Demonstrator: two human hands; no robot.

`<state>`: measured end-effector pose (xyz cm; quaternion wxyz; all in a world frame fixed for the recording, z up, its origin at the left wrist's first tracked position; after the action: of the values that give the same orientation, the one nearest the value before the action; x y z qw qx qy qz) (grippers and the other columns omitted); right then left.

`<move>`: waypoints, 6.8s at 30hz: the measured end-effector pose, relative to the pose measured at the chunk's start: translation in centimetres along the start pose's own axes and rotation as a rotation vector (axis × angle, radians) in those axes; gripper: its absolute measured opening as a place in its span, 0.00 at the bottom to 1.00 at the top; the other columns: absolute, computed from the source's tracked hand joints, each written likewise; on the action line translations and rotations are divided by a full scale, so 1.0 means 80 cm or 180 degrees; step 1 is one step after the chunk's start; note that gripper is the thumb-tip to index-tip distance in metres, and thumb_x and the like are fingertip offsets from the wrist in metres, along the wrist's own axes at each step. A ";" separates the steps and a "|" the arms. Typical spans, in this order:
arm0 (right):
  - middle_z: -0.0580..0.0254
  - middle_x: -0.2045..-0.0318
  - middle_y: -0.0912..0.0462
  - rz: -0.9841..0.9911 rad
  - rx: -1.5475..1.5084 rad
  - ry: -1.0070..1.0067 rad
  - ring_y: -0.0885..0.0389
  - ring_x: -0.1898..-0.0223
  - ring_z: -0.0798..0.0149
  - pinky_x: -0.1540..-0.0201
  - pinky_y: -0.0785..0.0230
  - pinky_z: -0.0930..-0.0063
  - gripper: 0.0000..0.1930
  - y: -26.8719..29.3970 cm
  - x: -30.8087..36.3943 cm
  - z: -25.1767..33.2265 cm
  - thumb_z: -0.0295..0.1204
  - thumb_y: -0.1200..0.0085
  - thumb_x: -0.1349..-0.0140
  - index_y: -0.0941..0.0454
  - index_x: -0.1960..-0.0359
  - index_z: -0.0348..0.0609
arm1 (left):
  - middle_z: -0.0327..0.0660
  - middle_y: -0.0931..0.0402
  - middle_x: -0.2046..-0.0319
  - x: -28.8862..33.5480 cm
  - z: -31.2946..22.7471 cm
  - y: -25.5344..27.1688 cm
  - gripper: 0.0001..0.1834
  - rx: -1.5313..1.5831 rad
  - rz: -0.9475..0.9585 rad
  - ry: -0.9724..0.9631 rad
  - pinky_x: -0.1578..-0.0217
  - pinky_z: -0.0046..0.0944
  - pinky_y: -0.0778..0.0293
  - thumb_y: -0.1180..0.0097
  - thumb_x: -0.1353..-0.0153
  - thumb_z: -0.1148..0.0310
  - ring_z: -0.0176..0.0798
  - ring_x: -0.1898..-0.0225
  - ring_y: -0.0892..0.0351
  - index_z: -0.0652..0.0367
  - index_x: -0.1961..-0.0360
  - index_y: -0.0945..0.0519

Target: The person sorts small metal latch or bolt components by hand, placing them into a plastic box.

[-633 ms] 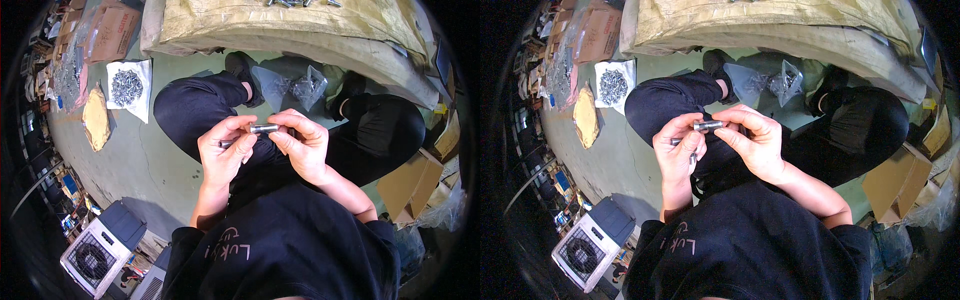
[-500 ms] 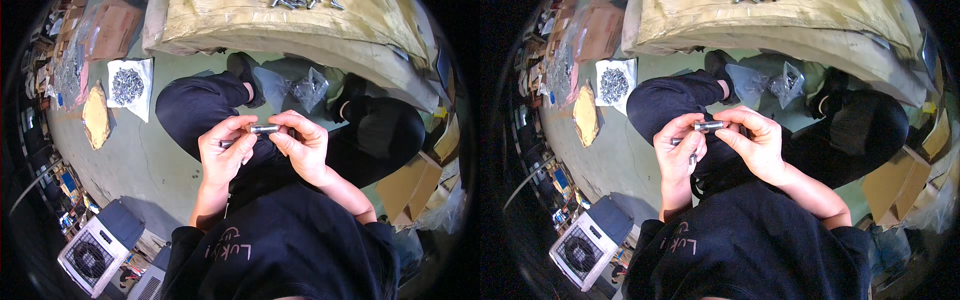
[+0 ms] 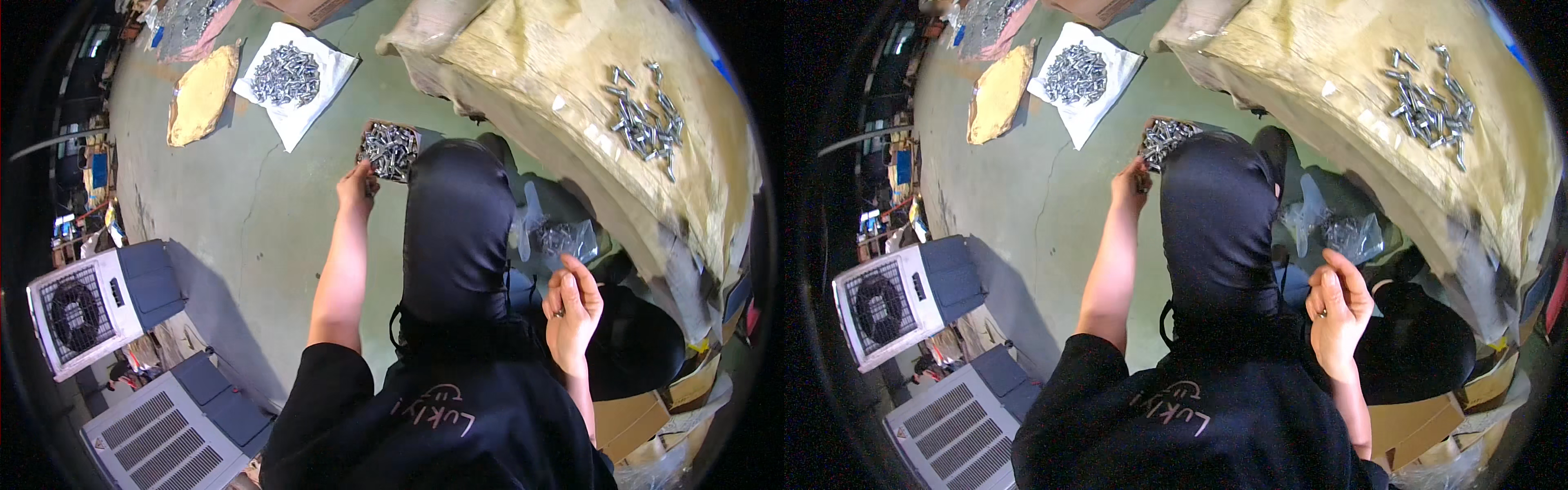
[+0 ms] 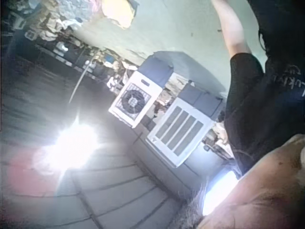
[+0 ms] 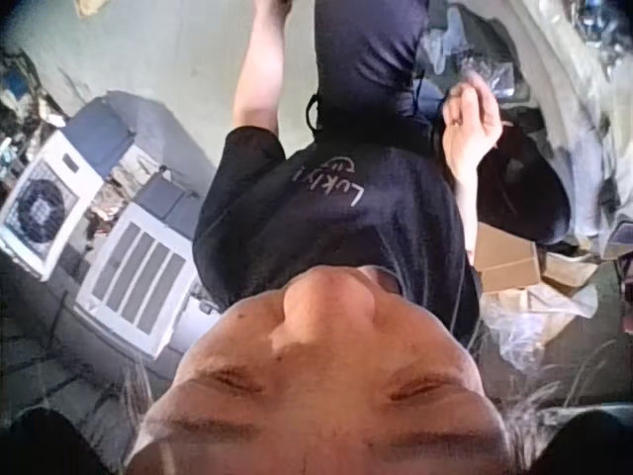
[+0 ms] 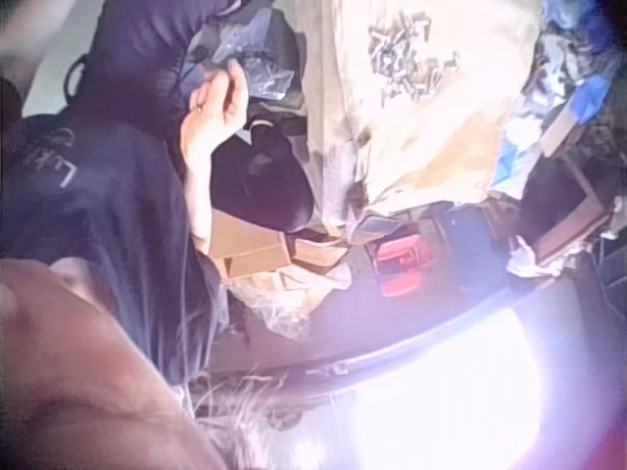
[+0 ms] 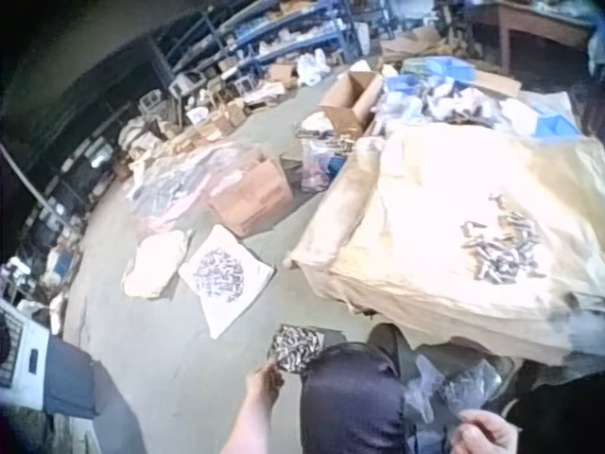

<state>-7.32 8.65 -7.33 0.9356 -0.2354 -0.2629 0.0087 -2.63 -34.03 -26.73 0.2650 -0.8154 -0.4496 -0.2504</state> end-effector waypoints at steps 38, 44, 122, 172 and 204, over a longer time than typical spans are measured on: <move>0.60 0.75 0.25 0.0363 0.2291 0.2066 0.28 0.78 0.68 0.77 0.37 0.79 0.12 -0.023 0.030 0.077 0.24 0.40 0.55 0.25 0.68 0.38 | 0.36 0.30 0.70 0.397 0.049 -0.305 0.18 -0.0657 0.2381 -0.0529 0.70 0.24 0.38 0.61 0.36 0.62 0.24 0.71 0.36 0.67 0.56 0.27; 0.66 0.76 0.26 0.0250 0.0962 0.1428 0.34 0.77 0.76 0.75 0.42 0.85 0.09 0.009 0.017 0.065 0.21 0.45 0.49 0.24 0.65 0.36 | 0.39 0.27 0.68 0.385 0.060 -0.285 0.20 -0.0543 0.2334 0.0055 0.70 0.26 0.36 0.58 0.37 0.60 0.27 0.70 0.33 0.67 0.54 0.28; 0.66 0.72 0.27 0.1359 -0.2559 -0.1534 0.41 0.82 0.80 0.82 0.46 0.87 0.16 -0.036 0.021 -0.029 0.30 0.54 0.40 0.30 0.53 0.32 | 0.44 0.24 0.66 0.444 0.003 -0.312 0.25 -0.2228 0.2964 -0.2404 0.71 0.24 0.34 0.40 0.55 0.81 0.26 0.72 0.30 0.68 0.53 0.30; 0.63 0.78 0.29 0.1425 -0.2726 -0.1891 0.41 0.83 0.79 0.85 0.50 0.88 0.08 -0.025 0.023 -0.059 0.26 0.55 0.41 0.29 0.66 0.32 | 0.39 0.23 0.75 0.422 0.046 -0.302 0.08 -0.2097 0.3046 -0.0461 0.82 0.20 0.38 0.51 0.43 0.76 0.22 0.82 0.32 0.67 0.63 0.24; 0.67 0.79 0.29 0.0720 -0.1946 -0.1509 0.40 0.82 0.78 0.83 0.47 0.87 0.08 0.011 0.015 -0.088 0.27 0.51 0.42 0.26 0.67 0.33 | 0.37 0.32 0.87 0.388 0.105 -0.274 0.14 -0.1811 0.2719 0.0372 0.91 0.24 0.45 0.54 0.39 0.65 0.24 0.91 0.40 0.68 0.73 0.25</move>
<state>-2.67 6.49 -12.42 0.7291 -0.5218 -0.4342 0.0871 -5.60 0.15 -8.26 0.1361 -0.9508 0.0249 -0.2773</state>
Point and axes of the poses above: each hand's wrist, its own x-axis away from the middle knuckle, its own y-axis out of the back of the hand, z = x × y, the point moved 10 cm from there along -x, towards the middle knuckle
